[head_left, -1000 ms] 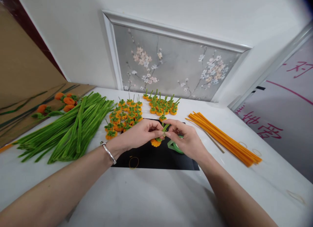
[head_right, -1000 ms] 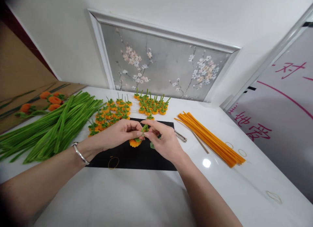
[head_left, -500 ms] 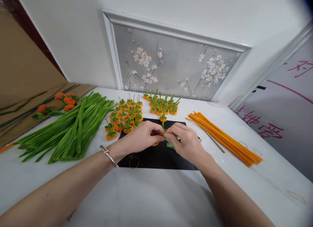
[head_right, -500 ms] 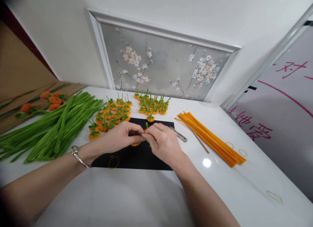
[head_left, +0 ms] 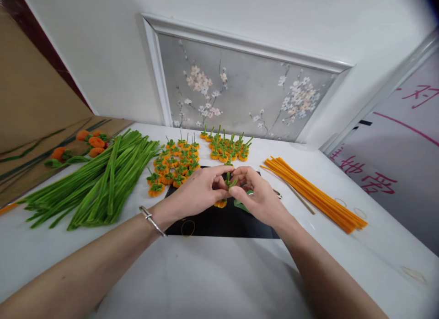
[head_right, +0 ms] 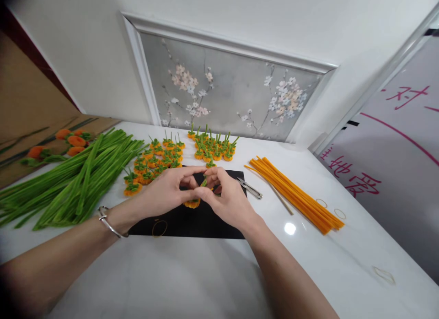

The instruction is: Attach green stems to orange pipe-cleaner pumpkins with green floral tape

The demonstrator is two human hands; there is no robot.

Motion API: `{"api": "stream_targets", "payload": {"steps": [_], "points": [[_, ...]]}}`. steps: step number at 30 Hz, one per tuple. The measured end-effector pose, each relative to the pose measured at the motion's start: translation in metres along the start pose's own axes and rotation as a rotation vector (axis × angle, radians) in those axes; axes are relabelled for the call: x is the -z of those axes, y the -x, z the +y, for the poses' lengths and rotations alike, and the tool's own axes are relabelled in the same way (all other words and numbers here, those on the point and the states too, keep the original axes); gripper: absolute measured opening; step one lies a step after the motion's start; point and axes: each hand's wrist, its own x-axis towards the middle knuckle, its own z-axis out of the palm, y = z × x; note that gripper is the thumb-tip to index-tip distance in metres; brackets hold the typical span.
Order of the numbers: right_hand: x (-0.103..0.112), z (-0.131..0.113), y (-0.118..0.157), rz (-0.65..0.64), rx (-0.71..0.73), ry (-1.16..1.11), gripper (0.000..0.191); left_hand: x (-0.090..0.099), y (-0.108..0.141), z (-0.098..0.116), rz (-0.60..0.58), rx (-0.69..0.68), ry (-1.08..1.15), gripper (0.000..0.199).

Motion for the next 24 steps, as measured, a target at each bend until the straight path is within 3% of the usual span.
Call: {"api": "stream_targets", "payload": {"steps": [7,13,19,24], "points": [[0.005,0.006,-0.002,-0.141,-0.156,-0.298,0.025,0.006,-0.005,-0.005,-0.140,0.065,0.306,0.055],[0.008,0.000,-0.002,-0.205,-0.166,-0.552,0.023,0.010,-0.001,0.002,-0.203,0.076,0.426,0.067],[0.008,0.002,-0.004,-0.067,-0.138,-0.556,0.016,0.016,0.002,0.007,-0.189,0.032,0.380,0.060],[0.005,0.003,-0.003,0.088,-0.120,-0.379,0.015,0.001,-0.001,0.005,-0.040,0.034,0.304,0.064]]}}
